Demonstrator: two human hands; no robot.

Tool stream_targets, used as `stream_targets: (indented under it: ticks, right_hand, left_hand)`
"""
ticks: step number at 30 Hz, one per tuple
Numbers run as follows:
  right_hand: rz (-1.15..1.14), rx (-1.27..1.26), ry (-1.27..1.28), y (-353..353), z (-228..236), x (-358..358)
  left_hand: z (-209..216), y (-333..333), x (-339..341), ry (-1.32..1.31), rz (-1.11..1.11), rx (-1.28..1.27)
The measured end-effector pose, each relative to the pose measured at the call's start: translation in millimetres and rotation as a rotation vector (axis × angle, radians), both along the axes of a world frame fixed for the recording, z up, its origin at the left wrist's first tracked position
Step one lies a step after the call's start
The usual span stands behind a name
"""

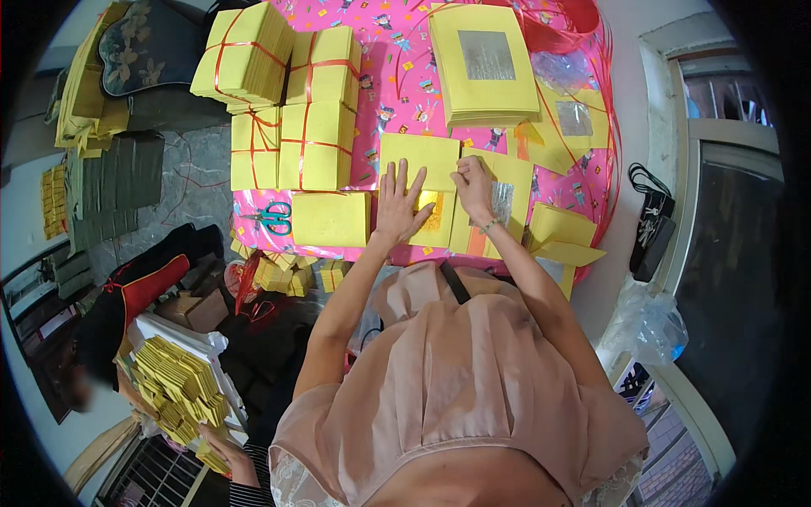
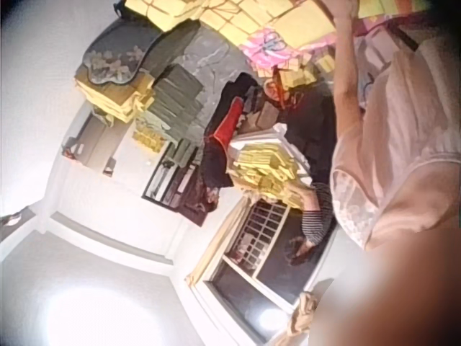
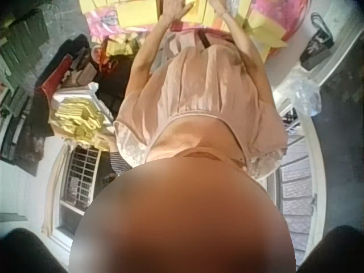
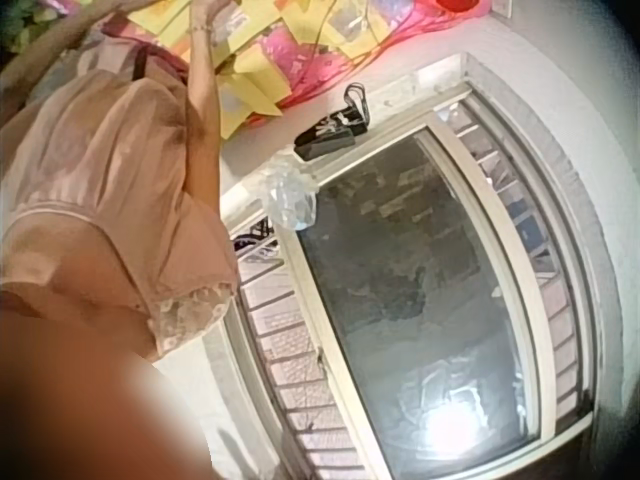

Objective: The recorder is bundling stacks of yellow paper using red rubber bands on a table.

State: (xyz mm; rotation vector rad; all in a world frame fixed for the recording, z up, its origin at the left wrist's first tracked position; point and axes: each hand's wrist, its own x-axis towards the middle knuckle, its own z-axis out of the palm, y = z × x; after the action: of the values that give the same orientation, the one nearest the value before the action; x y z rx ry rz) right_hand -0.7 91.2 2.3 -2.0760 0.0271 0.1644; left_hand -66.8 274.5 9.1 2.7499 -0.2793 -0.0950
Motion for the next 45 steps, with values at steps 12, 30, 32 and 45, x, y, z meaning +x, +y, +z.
stream_targets:
  ticks: [12,30,32,45]
  right_hand:
    - [0.327,-0.394,-0.238,21,42,-10]
    - [0.477,-0.412,-0.317,18,-2,-20]
    - [0.458,-0.402,-0.338,18,-2,-19]
    - [0.554,-0.433,-0.174,19,22,-8]
  left_hand:
    - [-8,1,-1,0.027,0.004,-0.006]
    - [-15,4,-1,0.003,-0.023,-0.051]
    - [-15,5,-3,0.005,-0.026,-0.042]
    - [5,-5,-22,-0.136,0.235,-0.408]
